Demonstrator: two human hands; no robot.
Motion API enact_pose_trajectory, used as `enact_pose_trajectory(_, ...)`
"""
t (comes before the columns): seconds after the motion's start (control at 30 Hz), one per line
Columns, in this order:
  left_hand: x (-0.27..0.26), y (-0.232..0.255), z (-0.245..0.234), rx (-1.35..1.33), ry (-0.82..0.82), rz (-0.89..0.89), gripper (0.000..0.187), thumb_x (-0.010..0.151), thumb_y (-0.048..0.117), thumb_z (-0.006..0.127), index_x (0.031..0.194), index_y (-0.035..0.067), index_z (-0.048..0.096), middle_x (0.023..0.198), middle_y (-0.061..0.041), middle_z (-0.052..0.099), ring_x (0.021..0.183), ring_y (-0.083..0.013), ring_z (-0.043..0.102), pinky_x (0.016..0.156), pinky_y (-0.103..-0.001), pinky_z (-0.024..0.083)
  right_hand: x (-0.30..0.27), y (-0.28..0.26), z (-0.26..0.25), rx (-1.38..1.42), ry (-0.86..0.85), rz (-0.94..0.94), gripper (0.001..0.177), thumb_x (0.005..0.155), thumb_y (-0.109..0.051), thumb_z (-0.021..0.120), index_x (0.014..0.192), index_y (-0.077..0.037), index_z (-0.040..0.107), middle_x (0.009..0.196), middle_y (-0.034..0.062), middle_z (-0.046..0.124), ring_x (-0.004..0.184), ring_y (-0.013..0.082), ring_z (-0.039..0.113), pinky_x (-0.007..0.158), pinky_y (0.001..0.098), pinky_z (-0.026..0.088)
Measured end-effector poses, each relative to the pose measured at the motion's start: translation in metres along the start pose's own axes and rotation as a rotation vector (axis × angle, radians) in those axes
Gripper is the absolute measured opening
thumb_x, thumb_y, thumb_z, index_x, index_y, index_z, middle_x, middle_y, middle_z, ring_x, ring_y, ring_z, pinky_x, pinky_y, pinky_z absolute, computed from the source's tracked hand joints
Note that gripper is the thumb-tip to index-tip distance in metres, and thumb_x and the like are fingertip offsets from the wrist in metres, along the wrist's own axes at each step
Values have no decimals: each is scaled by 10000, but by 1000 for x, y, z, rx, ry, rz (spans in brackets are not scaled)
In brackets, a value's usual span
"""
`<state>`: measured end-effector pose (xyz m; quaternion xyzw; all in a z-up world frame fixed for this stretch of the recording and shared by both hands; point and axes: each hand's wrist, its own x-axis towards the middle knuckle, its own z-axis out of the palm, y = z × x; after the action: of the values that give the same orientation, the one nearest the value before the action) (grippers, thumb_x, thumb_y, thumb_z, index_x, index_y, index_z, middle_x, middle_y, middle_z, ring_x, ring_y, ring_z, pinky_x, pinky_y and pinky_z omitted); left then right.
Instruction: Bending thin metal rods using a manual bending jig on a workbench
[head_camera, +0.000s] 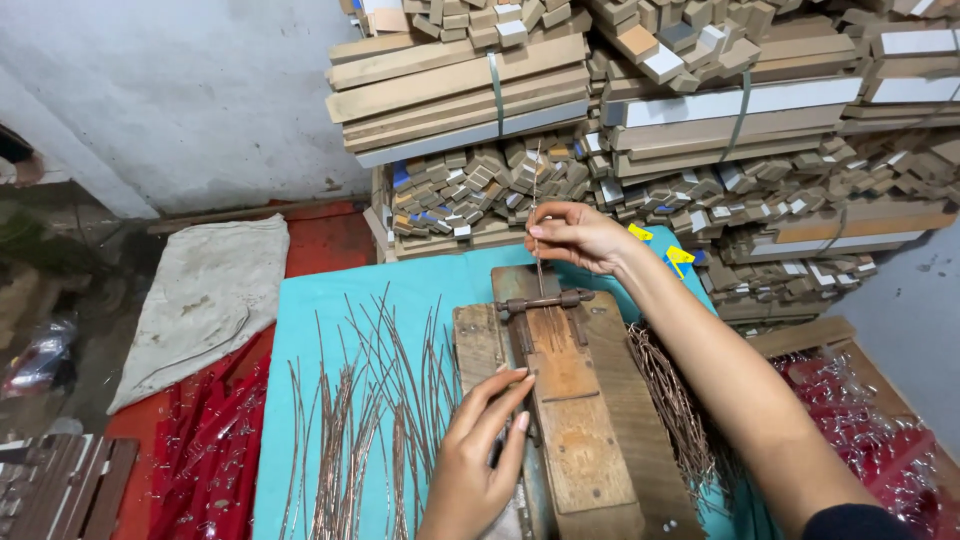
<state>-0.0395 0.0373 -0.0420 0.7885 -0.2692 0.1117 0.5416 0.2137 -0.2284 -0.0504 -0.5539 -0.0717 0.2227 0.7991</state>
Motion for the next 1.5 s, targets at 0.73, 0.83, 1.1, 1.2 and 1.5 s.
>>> enact_pose_trajectory(0.73, 9, -7, 14, 422, -160, 239, 516, 1069, 380, 452, 1523, 142, 507, 1566, -9, 534, 1529, -320, 319, 1133, -771, -14, -27, -8, 19, -439, -15, 9, 218, 928, -197, 720, 1078, -40, 723, 1015, 87, 742, 912, 166, 696, 745, 300, 569)
enact_pose_trajectory(0.83, 8, -7, 15, 447, -161, 242, 520, 1063, 387, 460, 1515, 136, 519, 1572, -10, 524, 1536, -305, 303, 1120, -796, -7, -11, -15, 7, -650, 241, 77, 307, 1002, -344, 600, 1094, -77, 722, 1071, 81, 779, 964, 193, 729, 803, 327, 572)
enact_pose_trajectory(1.1, 10, 3, 12, 375, -251, 154, 661, 1050, 540, 365, 1524, 97, 493, 1589, -29, 484, 1548, -325, 235, 1091, -809, -82, 50, 20, -48, -1203, 421, 482, 959, 909, -701, 461, 1518, 35, 384, 1313, 180, 704, 1183, 319, 679, 980, 444, 560)
enact_pose_trajectory(1.2, 9, 12, 15, 451, -282, 130, 868, 996, 701, 256, 1534, 47, 445, 1618, -48, 422, 1553, -362, 169, 1077, -830, -144, 64, 28, -33, -1243, 386, 535, 1067, 885, -776, 418, 1581, 17, 253, 1668, 225, 212, 1537, 417, 267, 1265, 530, 271)
enact_pose_trajectory(1.5, -1, 1, 45, 577, -106, 159, 1074, 890, 837, 194, 1524, 21, 485, 1582, -60, 490, 1493, -426, 308, 1066, -856, -100, 83, 10, -20, -336, 600, 321, 223, 1002, -308, 670, 1055, -103, 599, 968, 64, 662, 880, 203, 647, 857, 361, 532)
